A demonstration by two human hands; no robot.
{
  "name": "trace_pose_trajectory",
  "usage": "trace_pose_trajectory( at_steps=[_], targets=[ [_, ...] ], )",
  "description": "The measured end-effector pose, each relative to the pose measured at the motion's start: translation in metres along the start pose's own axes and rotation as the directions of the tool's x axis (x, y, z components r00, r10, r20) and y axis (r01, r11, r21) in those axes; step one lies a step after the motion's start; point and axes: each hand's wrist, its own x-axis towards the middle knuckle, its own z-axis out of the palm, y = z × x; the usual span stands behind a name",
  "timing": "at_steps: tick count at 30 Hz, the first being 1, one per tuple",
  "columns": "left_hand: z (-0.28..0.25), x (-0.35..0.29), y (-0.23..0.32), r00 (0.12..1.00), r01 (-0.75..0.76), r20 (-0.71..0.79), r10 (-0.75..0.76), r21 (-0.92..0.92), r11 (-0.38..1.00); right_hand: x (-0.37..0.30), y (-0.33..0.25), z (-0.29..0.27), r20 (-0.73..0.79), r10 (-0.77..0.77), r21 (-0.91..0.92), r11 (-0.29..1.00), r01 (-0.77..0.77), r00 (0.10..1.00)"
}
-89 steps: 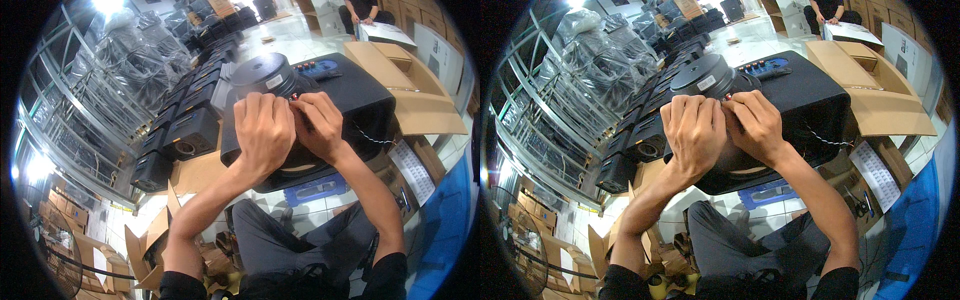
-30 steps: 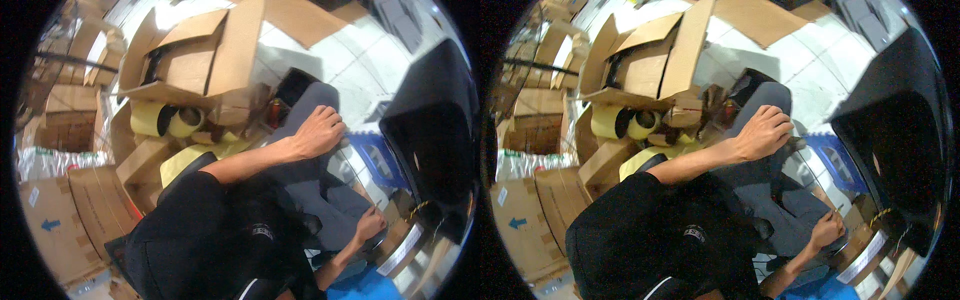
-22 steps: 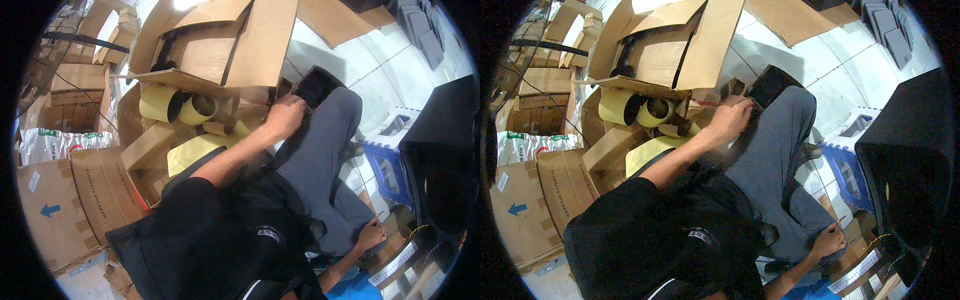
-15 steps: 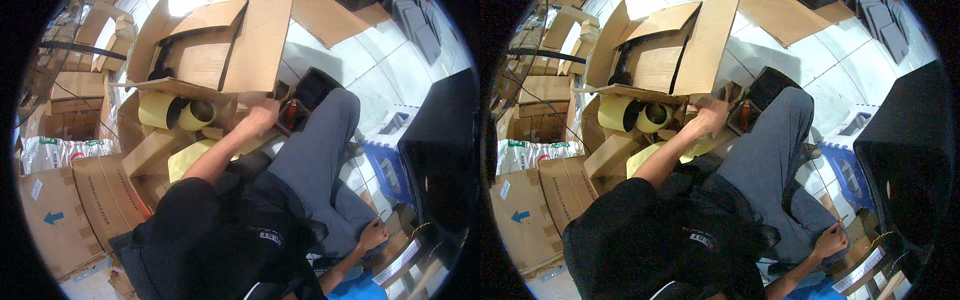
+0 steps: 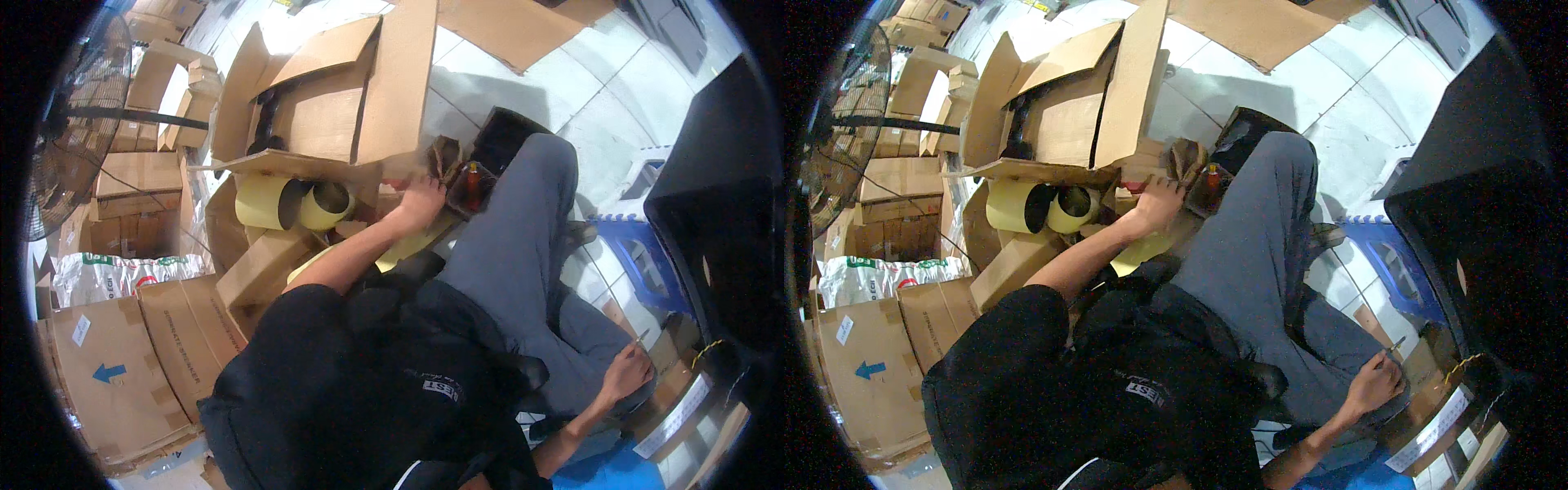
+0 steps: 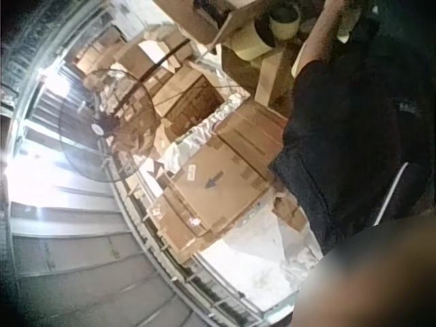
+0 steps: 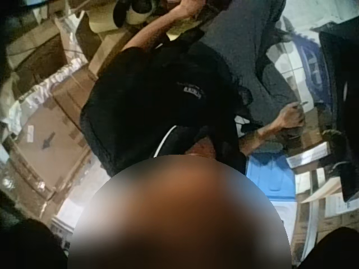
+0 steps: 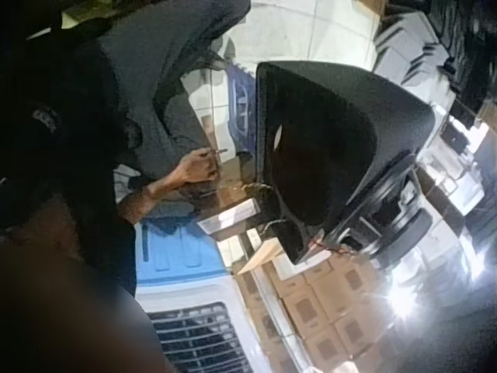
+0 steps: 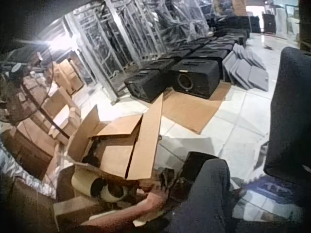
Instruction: The person assembles a speaker by connecting wires to the speaker terminals and securing components. They use a soldering iron to join wires and place a small speaker into the enclosure.
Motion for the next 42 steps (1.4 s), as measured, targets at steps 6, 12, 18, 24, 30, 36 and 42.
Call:
trace_pose_trajectory(
  at_steps=[6,12,18,24,30,36,42],
  targets=[
    [0.051,0.024,-0.001,0.965,-0.22,0.216,0.148,0.362,0.906,-0.001,-0.008,-0.022,0.123,0.036,0.007,0.999,-0.037,0.992],
    [0.063,0.021,-0.026,0.922,-0.335,0.331,0.203,0.412,0.848,0.0,-0.013,-0.023,-0.027,0.054,0.142,0.989,-0.05,0.998],
    [0.038,0.032,-0.052,0.925,-0.381,0.151,0.35,0.403,0.832,-0.002,-0.011,-0.021,-0.058,0.106,0.203,0.975,-0.092,0.993],
    [0.081,0.046,-0.074,0.885,-0.413,-0.014,0.466,0.439,0.798,-0.002,-0.013,-0.018,-0.053,0.106,0.203,0.975,-0.093,0.993],
    [0.117,0.055,-0.072,0.947,-0.309,0.041,0.319,0.399,0.863,-0.002,-0.012,-0.018,-0.113,0.091,0.205,0.977,-0.066,0.989],
    [0.093,0.055,-0.049,0.938,-0.069,0.347,-0.021,0.245,0.967,-0.003,-0.012,-0.02,-0.078,0.104,0.206,0.975,-0.086,0.992],
    [0.036,0.014,-0.05,0.998,-0.043,0.044,0.042,0.014,0.999,-0.003,-0.013,-0.019,-0.091,0.112,0.21,0.973,-0.09,0.99]
  ],
)
